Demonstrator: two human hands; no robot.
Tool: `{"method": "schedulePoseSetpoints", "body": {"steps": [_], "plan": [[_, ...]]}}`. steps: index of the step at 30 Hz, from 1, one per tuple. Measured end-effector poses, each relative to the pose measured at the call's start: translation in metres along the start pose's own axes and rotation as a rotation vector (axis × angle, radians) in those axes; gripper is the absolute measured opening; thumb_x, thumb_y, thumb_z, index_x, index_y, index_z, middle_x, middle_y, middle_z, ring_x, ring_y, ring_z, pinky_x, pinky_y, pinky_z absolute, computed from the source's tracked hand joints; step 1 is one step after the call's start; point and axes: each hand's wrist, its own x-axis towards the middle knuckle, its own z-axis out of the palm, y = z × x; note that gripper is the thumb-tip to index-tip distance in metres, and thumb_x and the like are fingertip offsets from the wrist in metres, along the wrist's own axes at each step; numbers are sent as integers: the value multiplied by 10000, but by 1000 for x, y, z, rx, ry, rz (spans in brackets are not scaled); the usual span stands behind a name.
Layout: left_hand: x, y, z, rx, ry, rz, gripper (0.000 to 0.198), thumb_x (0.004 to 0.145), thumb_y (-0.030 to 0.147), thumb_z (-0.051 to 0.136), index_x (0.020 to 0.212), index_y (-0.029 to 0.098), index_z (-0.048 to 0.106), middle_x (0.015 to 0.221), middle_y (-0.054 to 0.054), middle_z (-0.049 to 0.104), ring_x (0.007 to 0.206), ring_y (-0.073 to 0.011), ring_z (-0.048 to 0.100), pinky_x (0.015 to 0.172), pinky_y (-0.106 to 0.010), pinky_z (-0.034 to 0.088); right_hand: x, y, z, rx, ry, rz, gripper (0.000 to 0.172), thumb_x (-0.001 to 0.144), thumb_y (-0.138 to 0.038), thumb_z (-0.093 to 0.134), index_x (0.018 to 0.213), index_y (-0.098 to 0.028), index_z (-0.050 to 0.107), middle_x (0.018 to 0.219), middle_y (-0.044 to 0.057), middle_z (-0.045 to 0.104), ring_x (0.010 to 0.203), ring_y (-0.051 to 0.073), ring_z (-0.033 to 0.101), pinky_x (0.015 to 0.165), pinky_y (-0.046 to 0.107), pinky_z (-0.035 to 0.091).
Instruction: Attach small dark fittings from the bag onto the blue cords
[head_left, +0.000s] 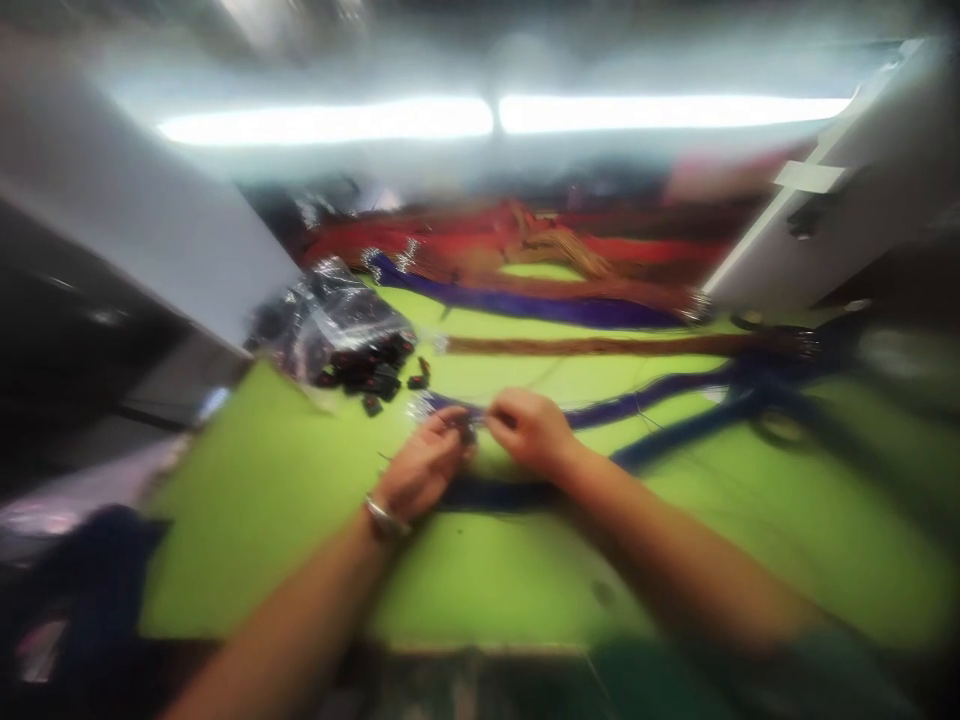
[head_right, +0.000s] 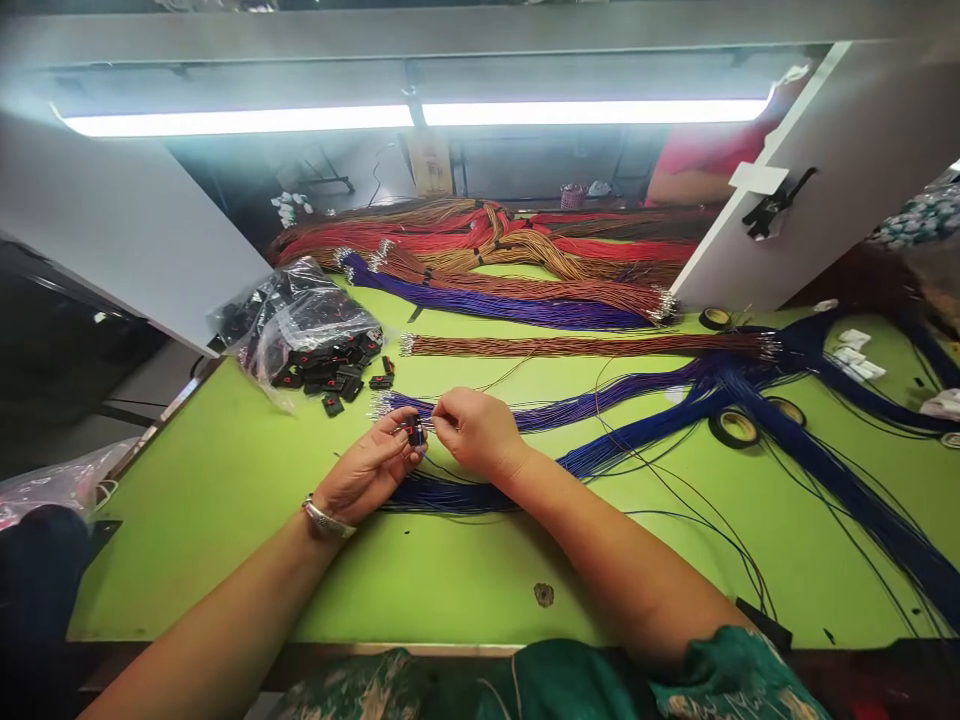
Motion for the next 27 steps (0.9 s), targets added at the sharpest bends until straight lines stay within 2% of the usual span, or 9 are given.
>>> {"method": "schedulePoseSetpoints", "body": {"steps": [4, 7, 11, 15, 18, 23, 27], "plan": [[-1, -1, 1, 66, 26, 30, 341, 680, 149, 722, 985, 159, 570, 809, -12, 606, 642, -74, 562, 585, -180, 462, -1, -1, -4, -223, -25, -115, 169, 828, -204, 478, 693, -174, 575, 687, 21, 567, 647, 124, 461, 585, 234, 293], [-1, -7, 2, 199, 44, 113, 340, 684, 189, 728, 982, 153, 569, 799, -12, 610, 638, -81, 566, 577, -189, 461, -2, -1, -3, -321, -53, -145, 197, 844, -219, 455, 693, -170, 571, 682, 32, 559, 643, 134, 459, 560, 245, 273], [0, -13, 1, 290, 49, 194, 336, 700, 228, 719, 993, 151, 573, 826, -23, 621, 663, -95, 577, 599, -216, 476, -4, 3, 5, -158, -63, -127, 159, 843, -198, 474, 733, -161, 583, 698, 30, 575, 650, 123, 478, 603, 229, 329], [0, -10, 2, 188, 54, 117, 366, 665, 211, 743, 984, 139, 578, 793, -17, 613, 650, -89, 566, 578, -206, 468, -4, 7, 8, 114, -29, -46, 132, 821, -185, 524, 704, -158, 579, 654, 2, 584, 604, 95, 487, 606, 203, 368], [-1, -7, 4, 150, 64, 92, 364, 654, 203, 750, 971, 138, 583, 784, -14, 608, 649, -86, 559, 571, -199, 460, -3, 8, 6, 219, -12, 2, 105, 794, -161, 542, 699, -163, 585, 627, -15, 585, 572, 83, 490, 587, 191, 375], [-2, -7, 6, 201, 55, 104, 374, 650, 219, 756, 972, 138, 585, 776, -15, 610, 634, -85, 558, 570, -203, 454, -2, 9, 4, 116, -41, -102, 121, 790, -129, 509, 699, -161, 583, 662, 14, 588, 619, 108, 495, 616, 217, 374], [-1, -10, 4, 258, 41, 117, 370, 663, 245, 748, 975, 136, 582, 768, -10, 608, 600, -77, 555, 567, -203, 448, -3, 9, 9, 17, -86, -114, 127, 808, -138, 485, 708, -160, 559, 667, 25, 570, 621, 122, 472, 606, 230, 360]]}}
